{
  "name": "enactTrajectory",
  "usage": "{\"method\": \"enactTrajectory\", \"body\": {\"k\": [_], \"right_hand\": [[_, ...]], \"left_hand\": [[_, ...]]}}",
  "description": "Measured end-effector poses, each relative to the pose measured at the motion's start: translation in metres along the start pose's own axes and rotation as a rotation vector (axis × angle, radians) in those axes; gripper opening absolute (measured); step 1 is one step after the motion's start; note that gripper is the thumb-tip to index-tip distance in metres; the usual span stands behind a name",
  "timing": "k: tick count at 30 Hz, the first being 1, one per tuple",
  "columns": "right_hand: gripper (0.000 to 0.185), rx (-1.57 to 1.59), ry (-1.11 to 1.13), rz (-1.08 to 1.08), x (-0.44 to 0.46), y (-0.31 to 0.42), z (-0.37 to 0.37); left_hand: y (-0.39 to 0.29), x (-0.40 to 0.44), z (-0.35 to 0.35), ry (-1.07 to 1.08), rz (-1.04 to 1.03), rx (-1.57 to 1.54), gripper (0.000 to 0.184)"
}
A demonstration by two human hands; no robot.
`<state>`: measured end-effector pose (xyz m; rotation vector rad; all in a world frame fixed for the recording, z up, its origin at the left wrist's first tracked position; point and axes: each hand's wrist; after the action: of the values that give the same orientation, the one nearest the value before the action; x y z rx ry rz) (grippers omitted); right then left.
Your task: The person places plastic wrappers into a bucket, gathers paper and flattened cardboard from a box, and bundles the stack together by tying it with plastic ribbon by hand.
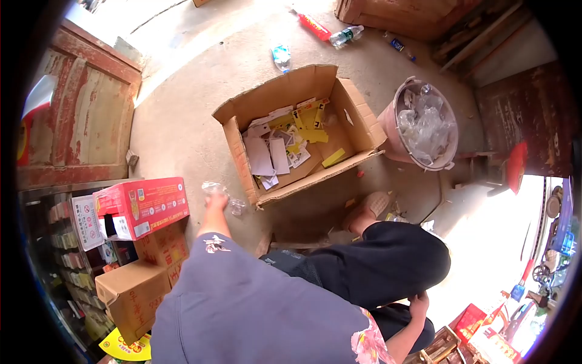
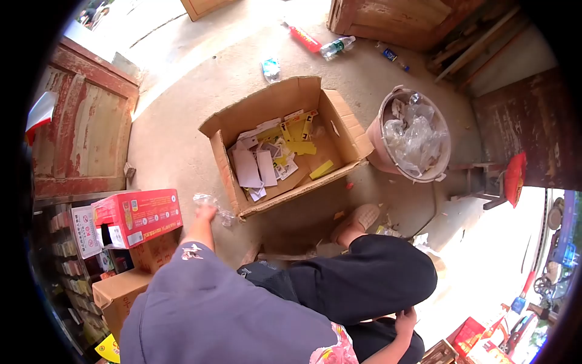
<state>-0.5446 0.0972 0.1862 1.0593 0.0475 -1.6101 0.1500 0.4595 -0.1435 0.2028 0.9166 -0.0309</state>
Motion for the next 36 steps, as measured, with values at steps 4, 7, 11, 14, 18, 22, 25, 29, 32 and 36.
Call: {"method": "enactTrajectory", "body": {"k": [4,7,11,14,18,22,25,29,32,36], "right_hand": [[0.028,-0.141,-0.057,-0.074,-0.018,0.026,0.001],[0.025,-0.158,-0.099,-0.039,-0.022,0.026,0.006],[0.029,-0.168,-0.072,-0.077,-0.033,0.047,0.002],[0.032,-0.01,-0.1,-0.025,-0.032,0.025,-0.003],[0.029,-0.037,-0.079,-0.004,-0.022,0.009,-0.001],[0.023,-0.024,-0.177,0.057,-0.019,0.031,0.004],[0.02,-0.084,-0.195,0.059,-0.022,0.073,0.003],[0.018,0.001,-0.165,0.128,-0.016,0.065,0.005],[0.019,0.048,-0.125,0.1,-0.022,0.066,0.01],[0.022,0.13,-0.15,0.049,-0.019,0.048,0.017]], "left_hand": [[-0.02,-0.049,-0.057,0.297,-0.373,-0.172,0.042],[-0.041,-0.016,-0.088,0.225,-0.353,-0.135,0.043],[-0.028,0.025,-0.082,0.27,-0.243,0.382,0.043],[-0.014,0.008,-0.034,-0.35,0.118,-0.387,0.037],[-0.067,-0.074,0.133,-0.974,-0.242,-1.002,0.028],[-0.19,-0.232,0.257,-1.161,-1.118,-0.885,0.01],[-0.302,-0.331,0.259,-0.967,-1.568,-0.746,0.006],[-0.456,-0.4,0.198,-0.627,-1.822,-0.658,0.005],[-0.558,-0.397,0.135,-0.634,-1.813,-0.152,0.012],[-0.644,-0.375,0.076,-0.501,-1.583,0.35,0.02]]}}
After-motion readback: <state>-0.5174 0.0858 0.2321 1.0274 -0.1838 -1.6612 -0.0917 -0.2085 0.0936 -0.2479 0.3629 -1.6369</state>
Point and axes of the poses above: each hand's wrist, its own x-axis towards the middle knuckle, its own z-axis out of the back of the hand, y = z × x, and after that the axes turned 5 degrees about y, right-handed
